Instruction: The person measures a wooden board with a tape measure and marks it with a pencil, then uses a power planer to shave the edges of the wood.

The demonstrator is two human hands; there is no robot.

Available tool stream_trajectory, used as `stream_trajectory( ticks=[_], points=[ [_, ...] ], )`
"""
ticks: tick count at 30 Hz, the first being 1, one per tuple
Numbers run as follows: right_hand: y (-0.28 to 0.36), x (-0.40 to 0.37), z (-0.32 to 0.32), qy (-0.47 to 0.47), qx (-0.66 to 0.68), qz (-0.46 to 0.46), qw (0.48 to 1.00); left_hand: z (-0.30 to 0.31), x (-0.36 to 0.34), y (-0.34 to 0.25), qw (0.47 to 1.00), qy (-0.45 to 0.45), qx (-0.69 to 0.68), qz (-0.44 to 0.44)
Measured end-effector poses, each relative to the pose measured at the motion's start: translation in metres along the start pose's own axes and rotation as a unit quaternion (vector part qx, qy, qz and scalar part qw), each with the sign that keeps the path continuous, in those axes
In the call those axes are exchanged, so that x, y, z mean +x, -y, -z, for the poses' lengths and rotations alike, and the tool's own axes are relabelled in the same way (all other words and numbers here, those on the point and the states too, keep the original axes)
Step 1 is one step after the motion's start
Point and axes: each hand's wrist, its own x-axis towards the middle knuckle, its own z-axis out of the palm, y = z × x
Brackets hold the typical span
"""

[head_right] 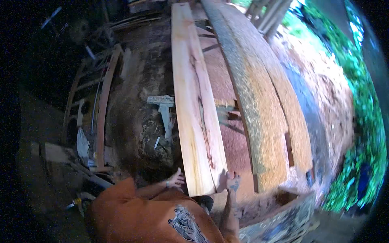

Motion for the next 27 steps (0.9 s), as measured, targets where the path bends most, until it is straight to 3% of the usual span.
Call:
stream_trajectory(
  ticks=[1,2,3,4,5,6,8,10,11,12,14,17,20,21,24,27],
  points=[
    [-0.016,0.023,-0.012,0.108,0.003,-0.026,0.994,-0.013,0.003,0.015,1.0,0.015,-0.021,-0.002],
    [-0.037,0.031,-0.02,0.226,0.088,-0.066,0.968,-0.027,0.009,0.026,0.999,0.031,-0.039,-0.002],
    [-0.041,0.038,-0.014,0.34,0.169,-0.108,0.919,-0.056,-0.007,0.023,0.997,-0.024,-0.077,-0.009],
    [-0.042,0.045,-0.013,0.446,0.246,-0.151,0.847,-0.053,0.022,0.038,0.99,-0.01,-0.097,-0.105],
    [-0.048,0.05,-0.021,0.469,0.211,-0.142,0.846,-0.045,0.07,0.063,0.973,0.002,-0.113,-0.201],
    [-0.056,0.052,-0.028,0.491,0.175,-0.135,0.843,-0.057,0.062,0.06,0.966,-0.018,-0.134,-0.22],
    [-0.061,0.043,-0.037,0.484,0.253,-0.163,0.822,-0.076,0.057,0.058,0.964,-0.057,-0.157,-0.206],
    [-0.072,0.031,-0.057,0.417,0.339,-0.044,0.842,-0.095,0.057,0.053,0.957,-0.083,-0.169,-0.221],
    [-0.086,0.035,-0.068,0.434,0.193,-0.04,0.879,-0.103,0.055,0.053,0.954,-0.096,-0.172,-0.225],
    [-0.028,0.023,0.001,0.41,0.146,-0.051,0.899,-0.113,0.059,0.056,0.952,-0.104,-0.174,-0.228],
    [-0.068,0.036,-0.038,0.369,0.074,-0.016,0.927,-0.137,0.062,0.046,0.947,-0.113,-0.178,-0.242],
    [-0.07,0.062,0.011,0.339,0.114,-0.032,0.933,-0.17,0.061,0.04,0.943,-0.118,-0.178,-0.256],
    [-0.095,0.091,0.042,0.334,0.07,-0.043,0.939,-0.198,0.057,0.055,0.943,-0.114,-0.182,-0.255],
    [-0.111,0.09,0.033,0.314,0.135,-0.009,0.94,-0.202,0.05,0.065,0.944,-0.112,-0.18,-0.253],
    [-0.134,0.052,0.038,0.285,0.203,0.011,0.937,-0.205,0.007,0.108,0.949,-0.114,-0.176,-0.234],
    [-0.148,-0.003,0.035,0.328,0.221,-0.007,0.918,-0.18,-0.055,0.167,0.955,-0.135,-0.179,-0.194]
  ],
)
